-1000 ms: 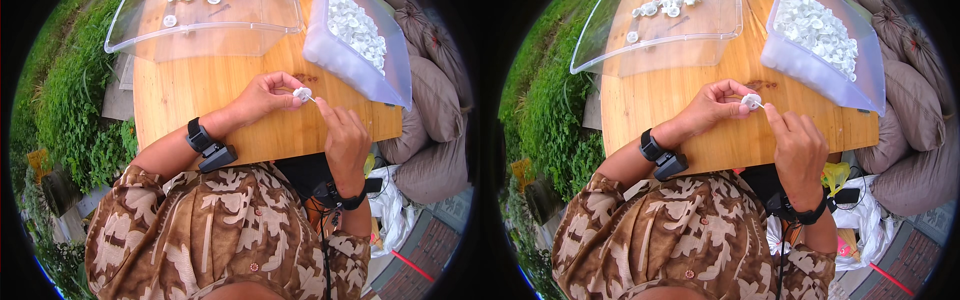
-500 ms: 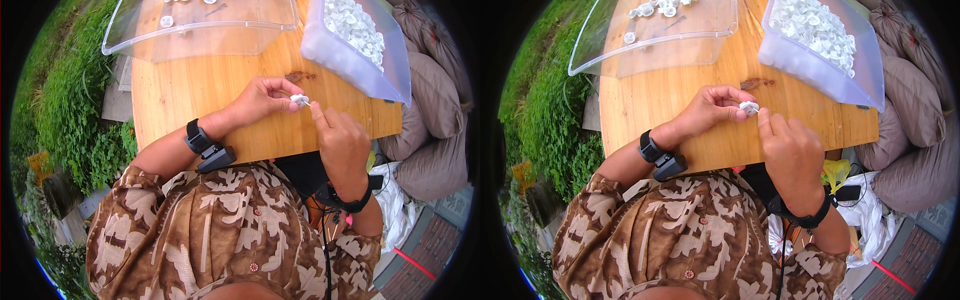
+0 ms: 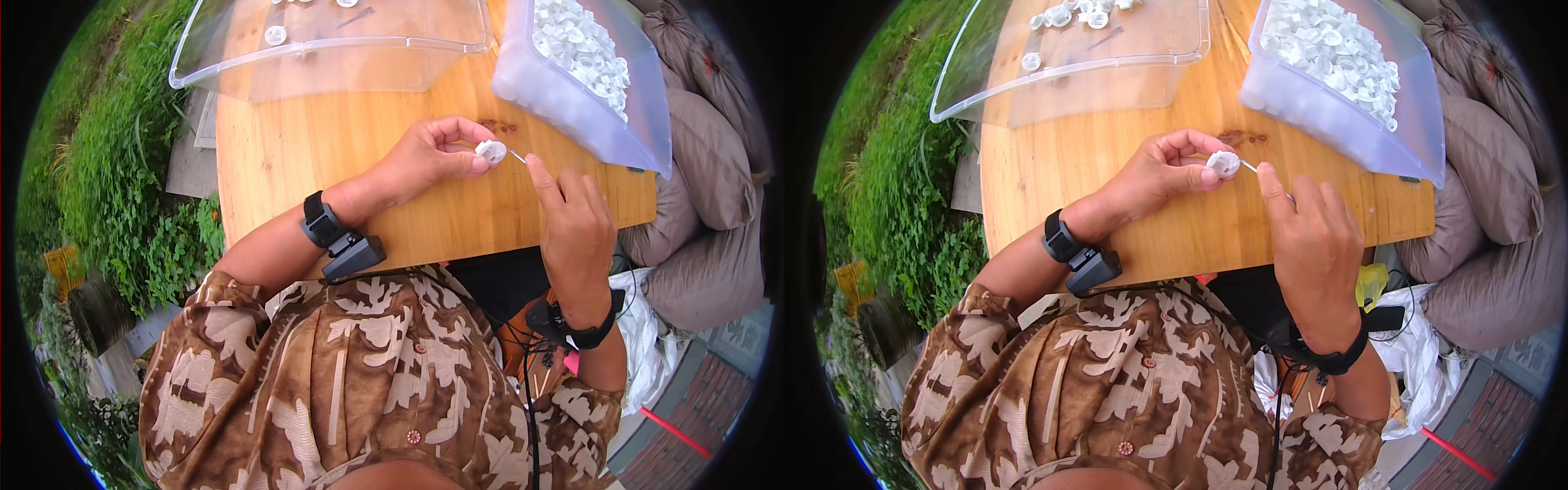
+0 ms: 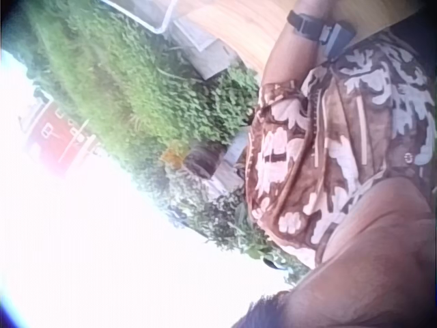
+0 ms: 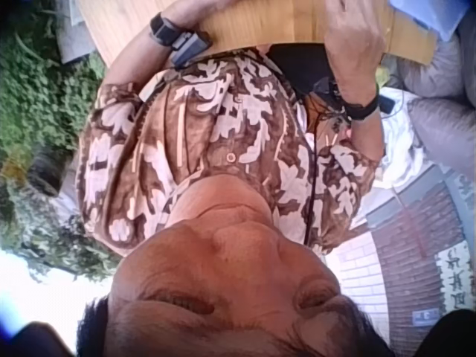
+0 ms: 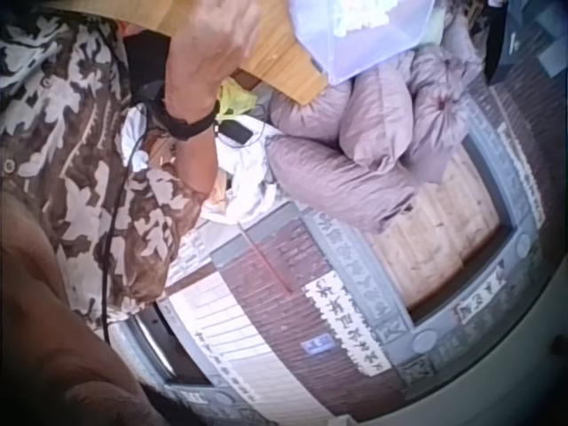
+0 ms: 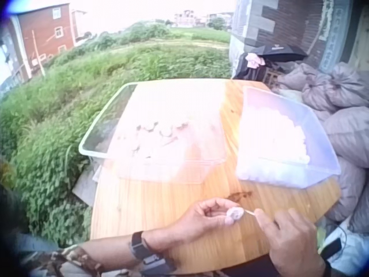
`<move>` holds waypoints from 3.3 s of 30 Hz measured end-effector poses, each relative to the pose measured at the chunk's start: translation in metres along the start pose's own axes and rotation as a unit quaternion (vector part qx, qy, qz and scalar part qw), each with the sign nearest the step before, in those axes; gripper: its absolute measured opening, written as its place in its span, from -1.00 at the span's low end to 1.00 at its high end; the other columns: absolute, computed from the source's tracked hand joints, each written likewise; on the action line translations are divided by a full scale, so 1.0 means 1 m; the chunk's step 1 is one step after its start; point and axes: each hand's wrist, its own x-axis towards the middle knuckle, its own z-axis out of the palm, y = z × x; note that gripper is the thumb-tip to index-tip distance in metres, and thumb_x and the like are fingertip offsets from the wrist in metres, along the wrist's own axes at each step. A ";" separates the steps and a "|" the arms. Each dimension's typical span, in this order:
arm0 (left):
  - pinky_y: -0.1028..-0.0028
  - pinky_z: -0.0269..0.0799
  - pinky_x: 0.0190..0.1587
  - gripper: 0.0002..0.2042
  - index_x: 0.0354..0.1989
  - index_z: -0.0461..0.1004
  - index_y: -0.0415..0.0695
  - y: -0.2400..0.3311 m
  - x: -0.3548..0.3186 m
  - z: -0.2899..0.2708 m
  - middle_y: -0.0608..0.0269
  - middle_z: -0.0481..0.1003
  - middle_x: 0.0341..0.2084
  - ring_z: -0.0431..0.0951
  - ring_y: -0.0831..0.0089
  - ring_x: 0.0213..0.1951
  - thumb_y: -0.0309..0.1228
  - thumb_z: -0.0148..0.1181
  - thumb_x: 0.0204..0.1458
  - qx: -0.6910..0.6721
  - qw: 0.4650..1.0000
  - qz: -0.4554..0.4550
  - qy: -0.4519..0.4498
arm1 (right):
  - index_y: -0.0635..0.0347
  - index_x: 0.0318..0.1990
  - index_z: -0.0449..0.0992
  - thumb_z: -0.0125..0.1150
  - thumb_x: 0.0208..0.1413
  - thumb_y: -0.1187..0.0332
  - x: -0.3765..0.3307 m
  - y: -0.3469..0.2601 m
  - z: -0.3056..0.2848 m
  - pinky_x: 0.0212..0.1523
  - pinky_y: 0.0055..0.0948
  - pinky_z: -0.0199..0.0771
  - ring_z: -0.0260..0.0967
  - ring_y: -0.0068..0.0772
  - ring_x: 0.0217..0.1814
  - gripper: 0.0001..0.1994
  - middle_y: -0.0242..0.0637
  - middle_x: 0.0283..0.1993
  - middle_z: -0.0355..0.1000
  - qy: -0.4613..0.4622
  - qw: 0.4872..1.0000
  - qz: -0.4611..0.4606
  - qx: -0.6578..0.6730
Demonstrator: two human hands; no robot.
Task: Using a metal pick to scrape or clean individual small white plastic components at a workbench.
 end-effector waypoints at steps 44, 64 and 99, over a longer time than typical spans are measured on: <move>0.49 0.46 0.03 -0.71 -0.04 0.45 -0.25 0.003 0.000 0.001 0.22 0.54 -0.16 0.55 0.49 -0.10 -0.58 0.24 0.03 0.014 1.000 -0.026 0.004 | 0.10 -0.02 0.51 0.04 -0.05 0.56 0.009 0.000 0.001 -0.41 -0.24 0.41 0.43 -0.21 -0.38 -0.61 -0.24 -0.44 0.35 -0.064 0.991 0.010 0.121; 0.43 0.46 0.11 -0.76 -0.09 0.43 -0.25 -0.002 0.001 -0.003 0.14 0.51 -0.12 0.53 0.40 -0.03 -0.59 0.22 0.04 -0.108 0.994 -0.010 0.023 | 0.04 0.05 0.51 0.05 -0.04 0.65 -0.013 -0.022 0.059 -0.39 -0.26 0.38 0.38 -0.17 -0.43 -0.54 -0.20 -0.46 0.36 0.101 0.946 0.156 0.266; 0.48 0.50 0.04 -0.79 -0.14 0.44 -0.24 -0.005 0.000 0.001 0.17 0.51 -0.15 0.54 0.46 -0.09 -0.60 0.22 0.04 -0.101 0.994 0.006 0.044 | 0.08 0.05 0.52 0.06 -0.01 0.64 -0.013 -0.025 0.063 -0.41 -0.31 0.40 0.42 -0.20 -0.42 -0.57 -0.23 -0.44 0.39 0.073 0.927 0.141 0.340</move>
